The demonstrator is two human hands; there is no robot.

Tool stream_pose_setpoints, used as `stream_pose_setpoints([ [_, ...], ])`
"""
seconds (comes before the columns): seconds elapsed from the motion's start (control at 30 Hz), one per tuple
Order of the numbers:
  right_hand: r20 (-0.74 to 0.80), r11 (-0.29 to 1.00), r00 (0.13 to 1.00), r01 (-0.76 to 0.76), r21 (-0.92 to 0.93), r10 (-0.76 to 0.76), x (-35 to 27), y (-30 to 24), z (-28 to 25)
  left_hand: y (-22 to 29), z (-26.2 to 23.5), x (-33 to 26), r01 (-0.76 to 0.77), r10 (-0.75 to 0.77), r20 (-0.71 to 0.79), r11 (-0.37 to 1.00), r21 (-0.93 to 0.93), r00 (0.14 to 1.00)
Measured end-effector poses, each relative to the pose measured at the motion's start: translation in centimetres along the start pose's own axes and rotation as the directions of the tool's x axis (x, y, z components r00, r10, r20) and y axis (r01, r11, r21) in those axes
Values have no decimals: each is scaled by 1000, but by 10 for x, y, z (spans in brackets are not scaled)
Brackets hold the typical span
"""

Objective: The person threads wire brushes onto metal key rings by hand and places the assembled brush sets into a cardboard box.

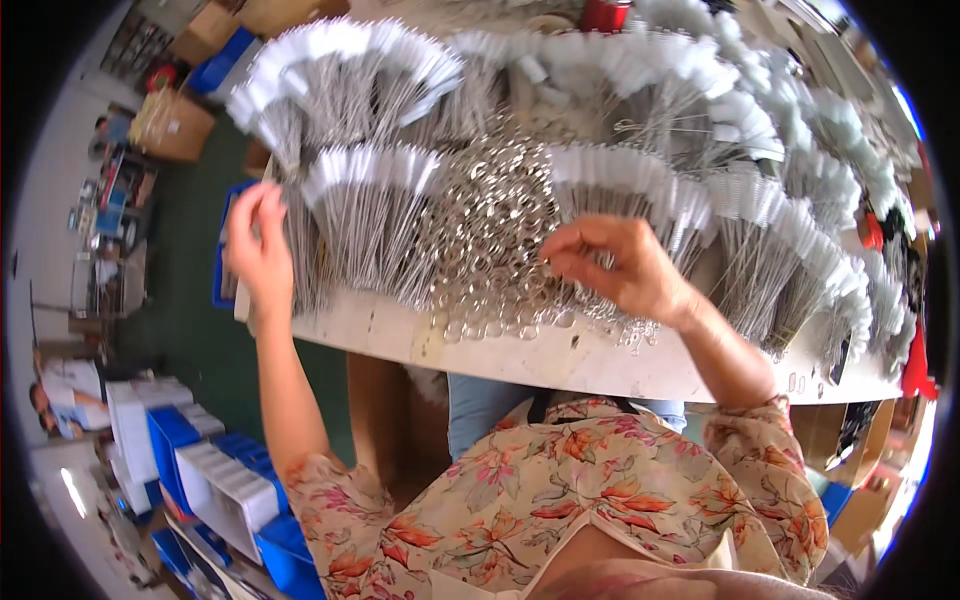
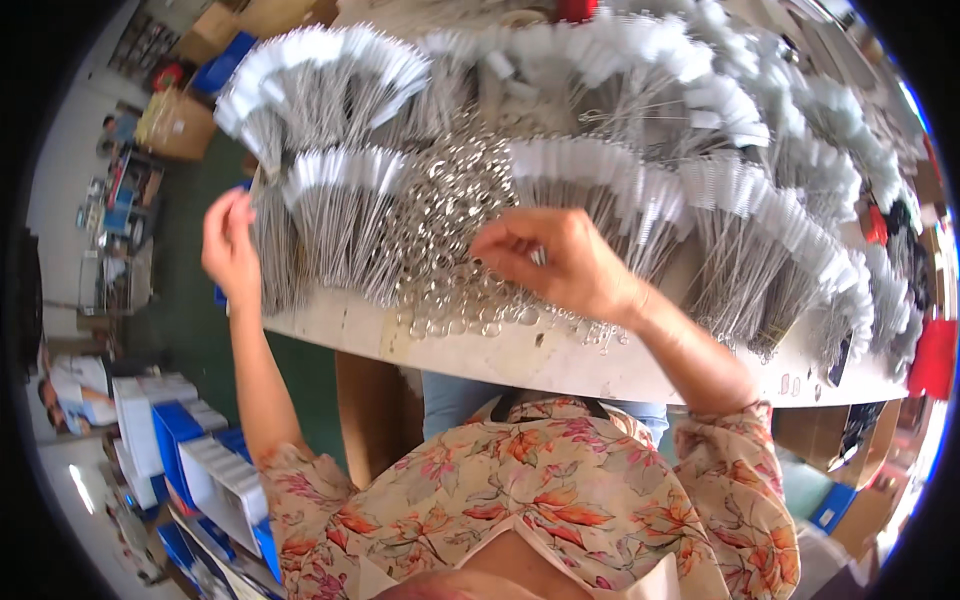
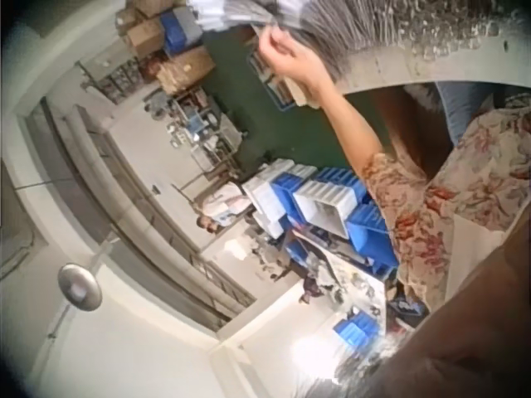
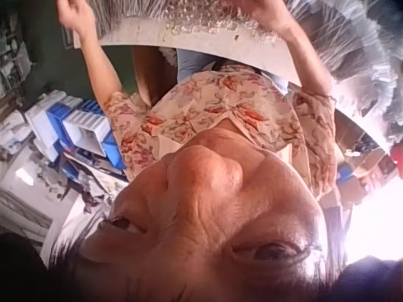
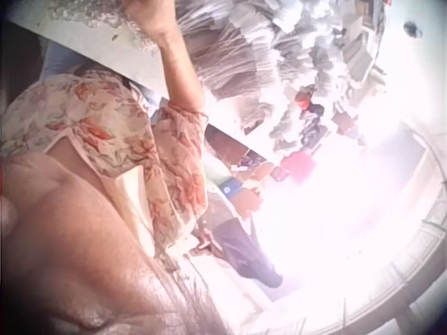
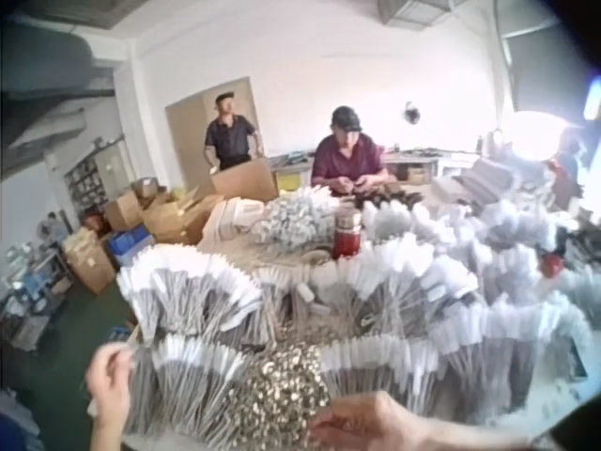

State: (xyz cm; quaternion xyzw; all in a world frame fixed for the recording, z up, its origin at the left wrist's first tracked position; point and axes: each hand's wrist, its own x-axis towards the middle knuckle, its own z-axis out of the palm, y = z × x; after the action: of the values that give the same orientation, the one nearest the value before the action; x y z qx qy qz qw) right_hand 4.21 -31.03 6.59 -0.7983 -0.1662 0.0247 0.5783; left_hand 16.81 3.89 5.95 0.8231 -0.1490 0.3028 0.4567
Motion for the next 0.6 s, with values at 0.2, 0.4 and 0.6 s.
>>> stream_pose_setpoints([
  [0.2, -199, 967, 977, -116, -228, 70, 49, 30, -71, -77, 113, 134, -99, -32, 236, 845, 525, 971],
  [0.4, -209, 783, 978, -120, -610, -12, 134, 80, -100, -87, 148, 146, -132, -82, 244, 653, 745, 966],
  [0.6, -365, 588, 914, -395, -706, 176, 189, 132, -78, -77, 159, 142, -79, -112, 201, 657, 750, 973],
])
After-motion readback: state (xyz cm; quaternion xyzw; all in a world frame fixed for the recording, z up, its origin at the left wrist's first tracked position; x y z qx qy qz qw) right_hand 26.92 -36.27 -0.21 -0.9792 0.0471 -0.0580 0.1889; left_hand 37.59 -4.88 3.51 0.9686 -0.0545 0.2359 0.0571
